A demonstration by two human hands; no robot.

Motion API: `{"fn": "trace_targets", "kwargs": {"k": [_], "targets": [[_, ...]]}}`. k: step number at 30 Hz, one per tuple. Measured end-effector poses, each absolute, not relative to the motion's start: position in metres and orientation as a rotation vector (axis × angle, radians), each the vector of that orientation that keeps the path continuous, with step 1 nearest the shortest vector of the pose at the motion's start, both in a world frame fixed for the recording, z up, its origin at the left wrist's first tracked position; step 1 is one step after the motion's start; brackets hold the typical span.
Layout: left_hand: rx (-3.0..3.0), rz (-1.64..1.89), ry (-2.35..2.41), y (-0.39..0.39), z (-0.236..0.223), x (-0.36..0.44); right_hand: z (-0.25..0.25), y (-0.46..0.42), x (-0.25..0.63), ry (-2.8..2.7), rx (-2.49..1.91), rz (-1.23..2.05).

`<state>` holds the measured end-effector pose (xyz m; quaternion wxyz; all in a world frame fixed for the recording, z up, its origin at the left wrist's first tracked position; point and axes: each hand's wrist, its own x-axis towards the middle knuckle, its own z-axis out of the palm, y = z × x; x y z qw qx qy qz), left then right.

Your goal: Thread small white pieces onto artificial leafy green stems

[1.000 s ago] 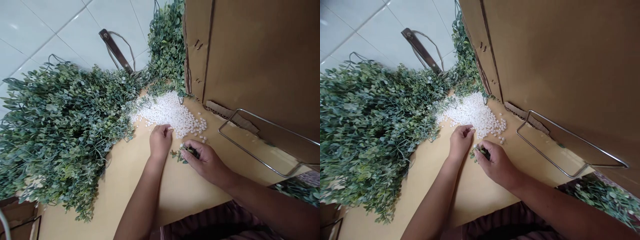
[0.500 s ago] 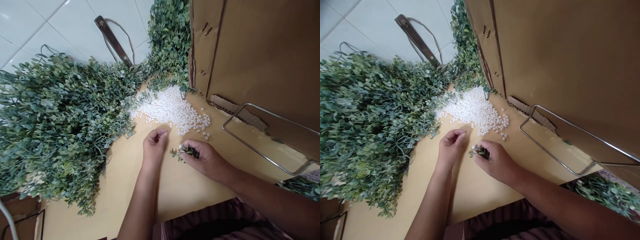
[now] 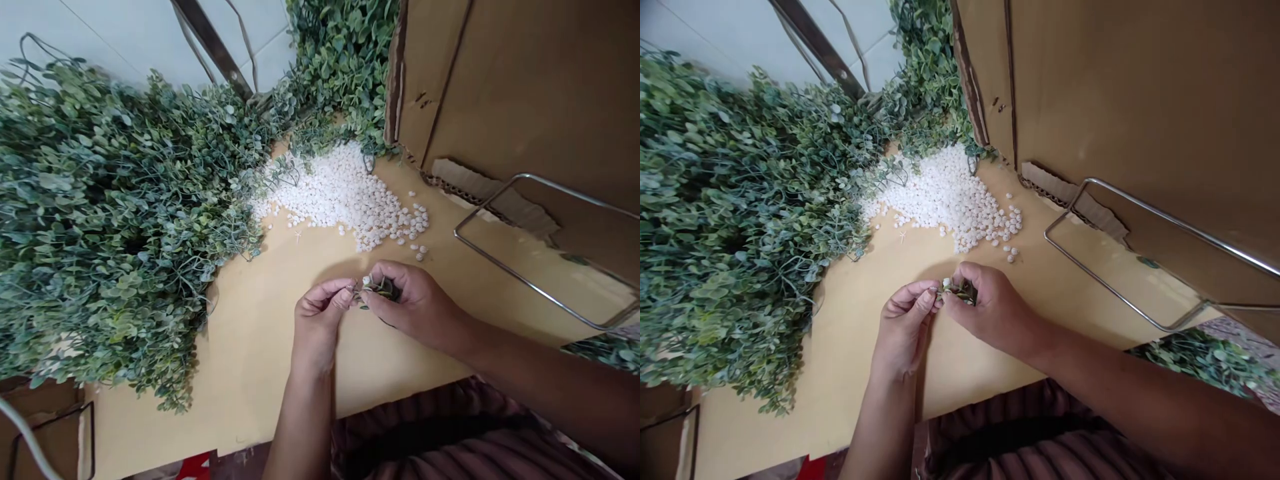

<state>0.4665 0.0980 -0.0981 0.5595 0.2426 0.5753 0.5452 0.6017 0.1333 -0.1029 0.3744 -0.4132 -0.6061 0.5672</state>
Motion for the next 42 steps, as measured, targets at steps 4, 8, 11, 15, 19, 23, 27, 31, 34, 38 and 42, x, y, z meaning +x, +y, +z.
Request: {"fn": "trace_targets", "kwargs": {"k": [4,8,11,15,19,23,27,31,34,38,42], "targets": [[0.547,1.285,1.359,0.0999,-0.0987,0.4651,-0.1002,0.1346,0.6018,-1.54,-1.072,1.46],[0.5,1.288,1.363,0.1022,-0.0976,0.4651,-0.0999,0.1338,0.6014,-1.538,-1.069,1.458],[0.506,1.281,1.374,0.1033,-0.0973,0.4656,-0.1009,0.133,0.6011,-1.551,-1.076,1.435],[0.503,1.278,1.366,0.1033,-0.0979,0.4657,-0.1007,0.1332,0.6011,-1.546,-1.082,1.435],[0.511,1.284,1.36,0.1026,-0.0987,0.4651,-0.0987,0.1338,0.6008,-1.532,-1.078,1.446],[0.532,1.27,1.377,0.1021,-0.0985,0.4652,-0.0975,0.1342,0.6,-1.515,-1.092,1.445],[0.556,1.272,1.393,0.1015,-0.0994,0.4655,-0.0973,0.1345,0.5999,-1.521,-1.11,1.453],[0.577,1.27,1.389,0.1013,-0.1007,0.4655,-0.0986,0.1344,0.5994,-1.545,-1.139,1.417],[0.6,1.26,1.353,0.1016,-0.1008,0.4651,-0.1003,0.1339,0.5987,-1.571,-1.143,1.38],[0.631,1.237,1.31,0.1018,-0.1005,0.463,-0.1016,0.1333,0.5986,-1.568,-1.163,1.379],[0.663,1.215,1.289,0.1023,-0.1001,0.4599,-0.1019,0.1332,0.5989,-1.549,-1.158,1.419]]}}
